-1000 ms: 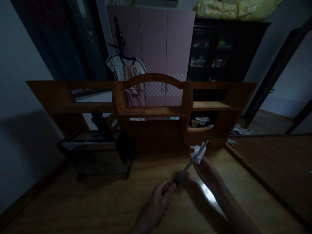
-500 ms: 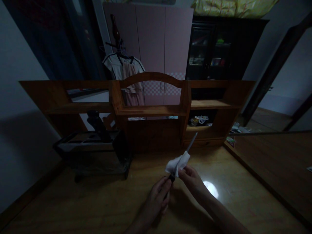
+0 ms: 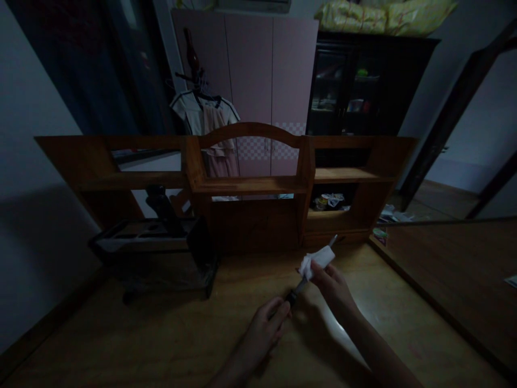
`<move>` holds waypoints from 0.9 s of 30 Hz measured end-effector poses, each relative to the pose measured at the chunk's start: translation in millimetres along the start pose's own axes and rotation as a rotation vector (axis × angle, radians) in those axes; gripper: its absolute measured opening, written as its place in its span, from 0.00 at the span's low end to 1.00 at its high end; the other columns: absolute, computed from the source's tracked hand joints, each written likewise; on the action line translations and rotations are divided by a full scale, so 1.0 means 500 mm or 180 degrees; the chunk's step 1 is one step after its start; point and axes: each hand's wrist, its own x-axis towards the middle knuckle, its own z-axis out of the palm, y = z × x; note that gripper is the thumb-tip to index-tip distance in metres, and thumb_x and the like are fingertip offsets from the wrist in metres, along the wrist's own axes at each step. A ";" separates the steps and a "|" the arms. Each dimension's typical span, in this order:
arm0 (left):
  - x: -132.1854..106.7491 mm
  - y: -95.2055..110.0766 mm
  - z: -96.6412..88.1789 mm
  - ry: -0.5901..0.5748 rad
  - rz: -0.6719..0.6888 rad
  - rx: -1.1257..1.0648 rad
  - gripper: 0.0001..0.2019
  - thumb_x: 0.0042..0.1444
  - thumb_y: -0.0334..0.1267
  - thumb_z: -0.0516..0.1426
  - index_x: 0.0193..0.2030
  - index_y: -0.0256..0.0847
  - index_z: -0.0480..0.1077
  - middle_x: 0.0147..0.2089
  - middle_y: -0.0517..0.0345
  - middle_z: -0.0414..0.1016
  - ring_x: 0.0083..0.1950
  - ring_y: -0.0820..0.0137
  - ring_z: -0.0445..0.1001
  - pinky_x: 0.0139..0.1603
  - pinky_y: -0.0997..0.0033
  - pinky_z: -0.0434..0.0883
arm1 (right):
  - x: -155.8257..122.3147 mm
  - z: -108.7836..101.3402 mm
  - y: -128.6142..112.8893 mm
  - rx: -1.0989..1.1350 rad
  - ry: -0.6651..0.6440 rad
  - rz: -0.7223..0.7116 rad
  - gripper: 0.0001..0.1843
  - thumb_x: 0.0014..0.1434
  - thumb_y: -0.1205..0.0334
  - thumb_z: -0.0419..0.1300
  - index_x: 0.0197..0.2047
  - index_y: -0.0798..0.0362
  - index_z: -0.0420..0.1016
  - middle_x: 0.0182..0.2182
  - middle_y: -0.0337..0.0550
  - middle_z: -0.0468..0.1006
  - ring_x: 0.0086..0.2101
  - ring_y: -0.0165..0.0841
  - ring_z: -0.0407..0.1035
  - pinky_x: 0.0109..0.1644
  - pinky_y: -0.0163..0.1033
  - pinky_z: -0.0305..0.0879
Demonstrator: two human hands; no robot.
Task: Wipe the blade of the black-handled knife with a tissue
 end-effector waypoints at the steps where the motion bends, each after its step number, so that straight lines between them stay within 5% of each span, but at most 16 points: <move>1: 0.000 -0.002 0.000 0.0014 0.0029 0.0070 0.21 0.57 0.56 0.47 0.41 0.37 0.59 0.21 0.63 0.46 0.17 0.81 0.44 0.12 0.82 0.46 | 0.004 -0.007 -0.004 0.0024 0.0047 -0.0021 0.15 0.63 0.58 0.56 0.46 0.61 0.68 0.43 0.53 0.67 0.43 0.40 0.63 0.50 0.44 0.59; 7: 0.001 -0.002 0.002 0.0126 0.0126 0.0546 0.23 0.56 0.57 0.47 0.41 0.35 0.61 0.23 0.62 0.51 0.18 0.81 0.47 0.15 0.81 0.46 | 0.028 -0.056 -0.025 0.0250 0.0440 -0.0192 0.12 0.60 0.60 0.59 0.42 0.60 0.70 0.41 0.51 0.68 0.42 0.39 0.64 0.48 0.41 0.61; 11: -0.009 0.019 0.011 0.0424 0.0516 0.1128 0.23 0.57 0.55 0.47 0.41 0.33 0.66 0.32 0.55 0.65 0.29 0.77 0.63 0.27 0.80 0.58 | 0.045 -0.092 -0.028 0.0382 0.0654 -0.0169 0.13 0.58 0.59 0.62 0.42 0.60 0.70 0.42 0.50 0.68 0.43 0.39 0.63 0.48 0.41 0.61; 15: -0.019 0.028 0.008 0.0590 0.0637 0.1947 0.21 0.58 0.54 0.46 0.48 0.43 0.68 0.44 0.57 0.69 0.45 0.69 0.67 0.43 0.74 0.61 | 0.058 -0.123 -0.015 0.0383 0.0775 -0.0165 0.15 0.57 0.58 0.63 0.43 0.60 0.70 0.41 0.50 0.69 0.42 0.38 0.64 0.45 0.37 0.62; 20: -0.019 0.016 -0.025 0.0876 0.0921 0.3009 0.19 0.61 0.52 0.44 0.51 0.48 0.66 0.47 0.59 0.68 0.46 0.70 0.67 0.47 0.72 0.60 | 0.053 -0.139 0.021 0.0007 0.0928 0.0303 0.18 0.54 0.54 0.64 0.40 0.60 0.68 0.37 0.47 0.70 0.35 0.34 0.65 0.35 0.32 0.63; 25: -0.005 0.006 -0.059 0.1010 0.1280 0.3348 0.14 0.62 0.44 0.44 0.47 0.45 0.67 0.44 0.56 0.62 0.45 0.73 0.63 0.46 0.73 0.60 | 0.030 -0.094 0.040 -0.0004 0.0282 0.0860 0.25 0.55 0.49 0.62 0.45 0.63 0.67 0.40 0.52 0.69 0.37 0.37 0.66 0.38 0.37 0.64; 27: 0.002 0.000 -0.065 0.1005 0.1307 0.3250 0.14 0.62 0.43 0.45 0.47 0.44 0.67 0.43 0.56 0.61 0.45 0.73 0.62 0.46 0.73 0.59 | 0.018 -0.066 0.048 -0.0285 -0.0052 0.0974 0.26 0.55 0.45 0.61 0.42 0.63 0.67 0.34 0.49 0.69 0.30 0.32 0.65 0.31 0.34 0.62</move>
